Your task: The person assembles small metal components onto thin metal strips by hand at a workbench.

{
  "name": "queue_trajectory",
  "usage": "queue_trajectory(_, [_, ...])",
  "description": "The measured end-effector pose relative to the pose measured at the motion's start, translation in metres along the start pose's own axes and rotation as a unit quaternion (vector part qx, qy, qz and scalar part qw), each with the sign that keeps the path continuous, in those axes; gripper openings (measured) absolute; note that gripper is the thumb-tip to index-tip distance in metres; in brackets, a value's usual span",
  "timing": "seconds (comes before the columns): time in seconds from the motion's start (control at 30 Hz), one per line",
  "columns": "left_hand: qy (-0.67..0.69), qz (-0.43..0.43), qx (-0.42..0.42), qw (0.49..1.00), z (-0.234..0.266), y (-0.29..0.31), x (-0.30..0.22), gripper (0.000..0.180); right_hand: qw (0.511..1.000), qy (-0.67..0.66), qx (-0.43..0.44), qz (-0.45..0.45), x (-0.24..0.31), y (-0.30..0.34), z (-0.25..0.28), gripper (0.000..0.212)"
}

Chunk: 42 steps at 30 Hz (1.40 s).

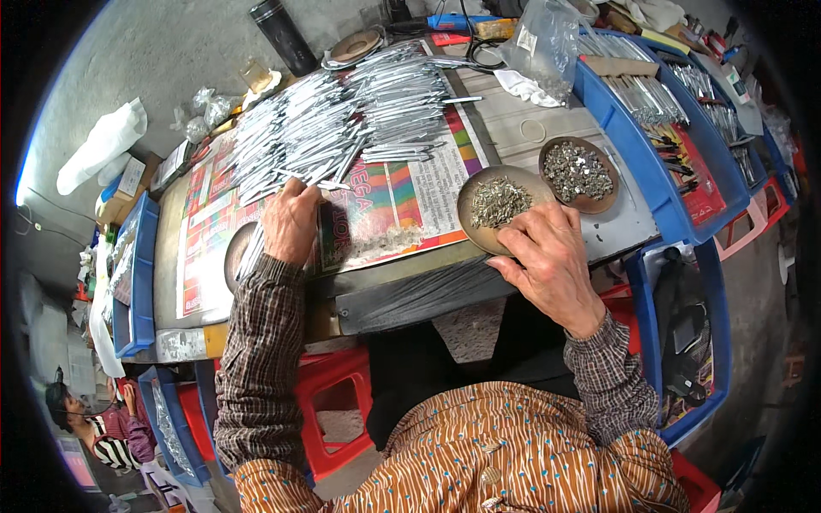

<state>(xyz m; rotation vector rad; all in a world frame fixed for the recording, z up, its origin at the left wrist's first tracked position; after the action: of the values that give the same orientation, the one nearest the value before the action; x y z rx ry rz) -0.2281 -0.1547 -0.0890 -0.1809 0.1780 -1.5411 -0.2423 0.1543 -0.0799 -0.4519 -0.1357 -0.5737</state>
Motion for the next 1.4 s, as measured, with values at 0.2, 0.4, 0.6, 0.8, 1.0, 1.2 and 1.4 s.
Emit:
queue_trajectory(0.2, [0.041,-0.006,0.010,0.999,0.001,0.006,-0.007,0.005,1.000,-0.012,0.013,0.004,0.001,-0.001,0.003,0.029])
queue_trajectory(0.4, [0.015,-0.023,-0.005,1.000,0.000,0.006,-0.009,0.005,0.998,-0.064,0.013,-0.010,0.000,-0.003,0.001,0.021])
queue_trajectory(0.6, [0.041,-0.028,-0.019,0.999,0.003,0.015,-0.022,0.008,0.986,-0.160,-0.049,-0.015,-0.007,0.000,-0.003,0.017])
queue_trajectory(0.8, [0.315,0.006,-0.043,0.948,0.033,0.039,-0.065,0.007,0.975,-0.189,-0.116,-0.006,0.000,0.011,0.008,0.017])
queue_trajectory(1.0, [0.550,0.042,0.000,0.834,0.034,0.078,-0.112,0.009,0.942,-0.303,-0.144,0.004,0.016,0.016,0.011,0.018])
queue_trajectory(1.2, [0.795,0.073,0.045,0.601,0.009,0.101,-0.147,0.017,0.882,-0.463,-0.083,-0.031,0.035,0.021,-0.006,0.010])
queue_trajectory(1.4, [0.844,0.076,0.068,0.527,0.006,0.110,-0.166,0.019,0.841,-0.535,-0.076,-0.020,0.046,0.023,-0.016,0.009])
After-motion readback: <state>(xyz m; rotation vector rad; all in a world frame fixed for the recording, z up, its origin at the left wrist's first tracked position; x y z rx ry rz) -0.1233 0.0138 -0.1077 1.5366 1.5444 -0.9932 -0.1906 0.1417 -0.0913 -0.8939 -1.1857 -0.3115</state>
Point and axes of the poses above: each hand's wrist, its own y-axis away from the middle knuckle, its own z-axis out of the back of the hand, x = y × z, the point moved 6 cm from there along -y, towards the middle knuckle, and after that the axes turned 12 degrees about x, right-handed, at the moved point
